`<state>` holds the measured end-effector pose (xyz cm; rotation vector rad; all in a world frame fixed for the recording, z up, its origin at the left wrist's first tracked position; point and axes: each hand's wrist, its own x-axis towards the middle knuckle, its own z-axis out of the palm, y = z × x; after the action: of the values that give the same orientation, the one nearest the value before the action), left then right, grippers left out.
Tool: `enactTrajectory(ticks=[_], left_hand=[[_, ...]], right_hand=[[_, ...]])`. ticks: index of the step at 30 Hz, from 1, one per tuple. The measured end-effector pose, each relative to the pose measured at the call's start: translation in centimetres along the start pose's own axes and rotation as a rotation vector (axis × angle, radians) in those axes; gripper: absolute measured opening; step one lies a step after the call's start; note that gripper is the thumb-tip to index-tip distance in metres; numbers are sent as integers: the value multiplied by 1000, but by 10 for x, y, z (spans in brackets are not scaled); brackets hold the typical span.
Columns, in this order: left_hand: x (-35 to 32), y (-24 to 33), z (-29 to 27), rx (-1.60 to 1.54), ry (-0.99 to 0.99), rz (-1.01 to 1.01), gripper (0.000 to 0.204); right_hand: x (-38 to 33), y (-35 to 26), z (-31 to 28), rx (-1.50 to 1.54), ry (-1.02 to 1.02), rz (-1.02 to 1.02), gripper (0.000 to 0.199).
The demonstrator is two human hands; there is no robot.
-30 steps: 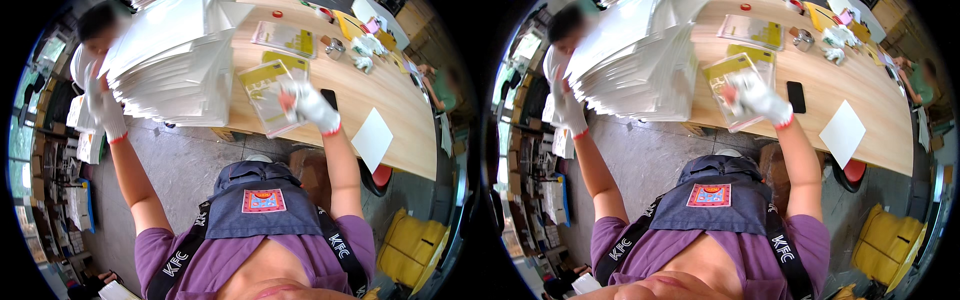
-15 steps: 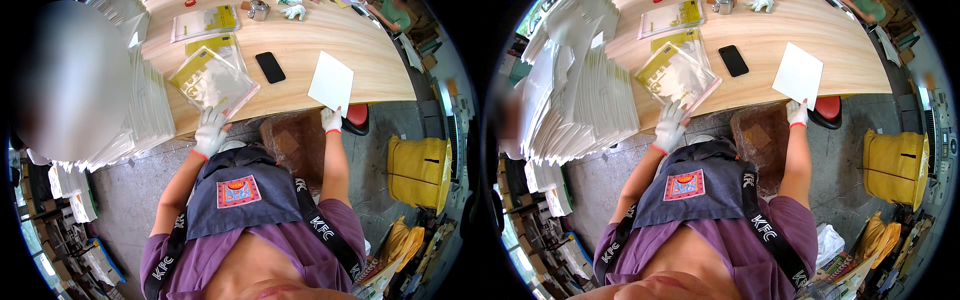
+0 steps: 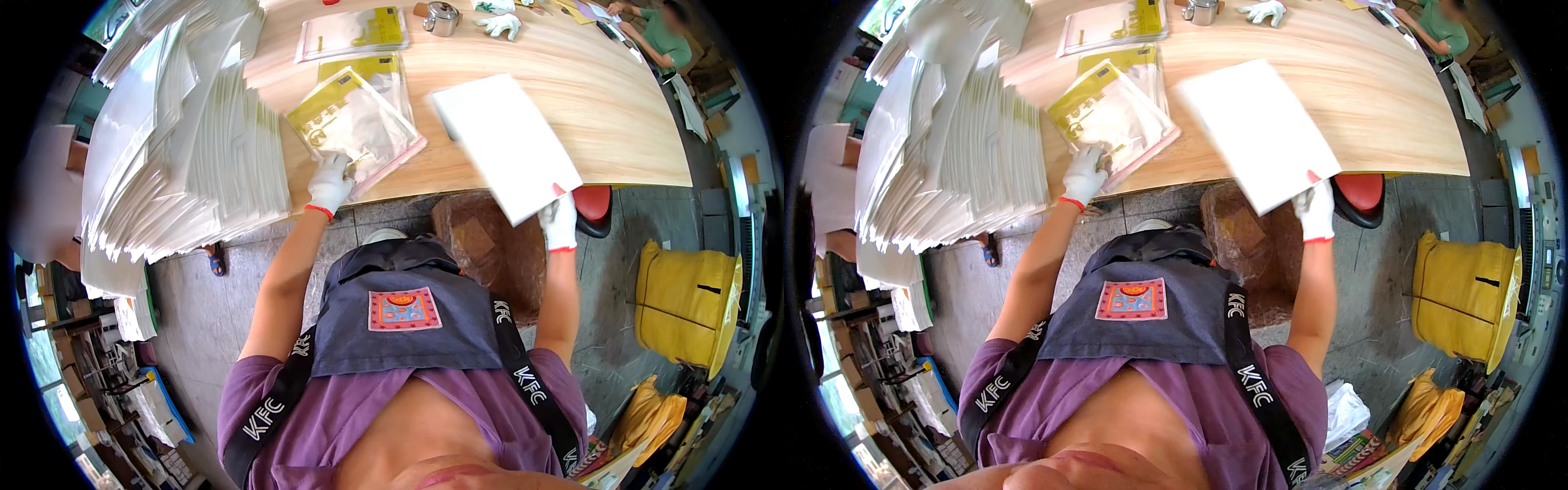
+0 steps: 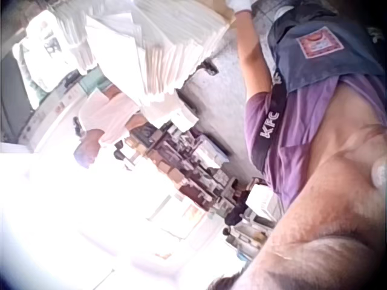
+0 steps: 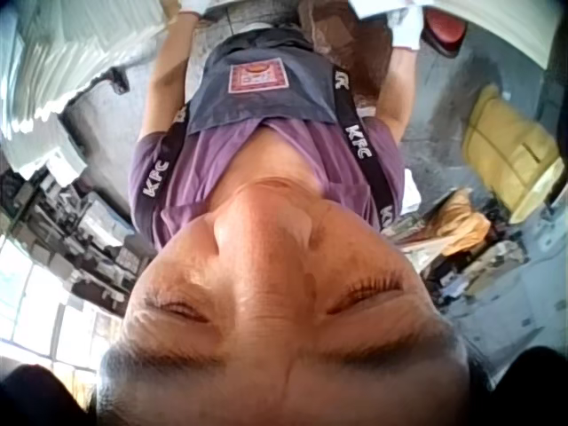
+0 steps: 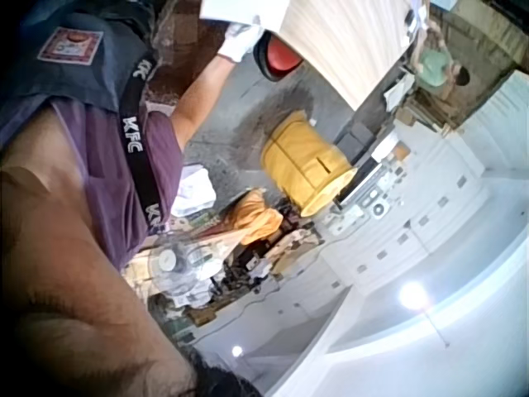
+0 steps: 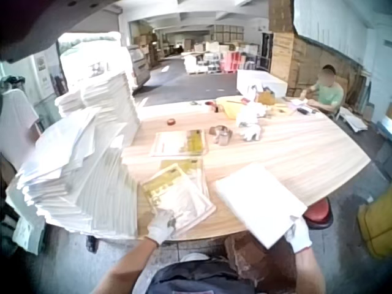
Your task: The person repeatedly picks up white paper sheets and places them into clear plastic bags on a wooden table. The person stacks the filled bags and occasionally adjusts the pile.
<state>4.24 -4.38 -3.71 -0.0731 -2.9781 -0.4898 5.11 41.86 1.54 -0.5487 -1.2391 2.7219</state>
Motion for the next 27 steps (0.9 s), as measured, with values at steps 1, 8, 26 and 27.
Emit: enactTrajectory(ticks=[1,8,26,27], left_hand=[[-2,-4,2,-86,64,13,24],[-9,3,-13,-261,20,-73,22],[-11,4,-35,-455,283,81,43],[-16,2,-28,-459,339,76,44]], right_hand=[[-10,9,-1,-49,-82,94,41],[-36,82,0,-244,-201,486,27],[-94,108,63,-3,-100,366,26],[-100,102,73,16,-98,380,27]])
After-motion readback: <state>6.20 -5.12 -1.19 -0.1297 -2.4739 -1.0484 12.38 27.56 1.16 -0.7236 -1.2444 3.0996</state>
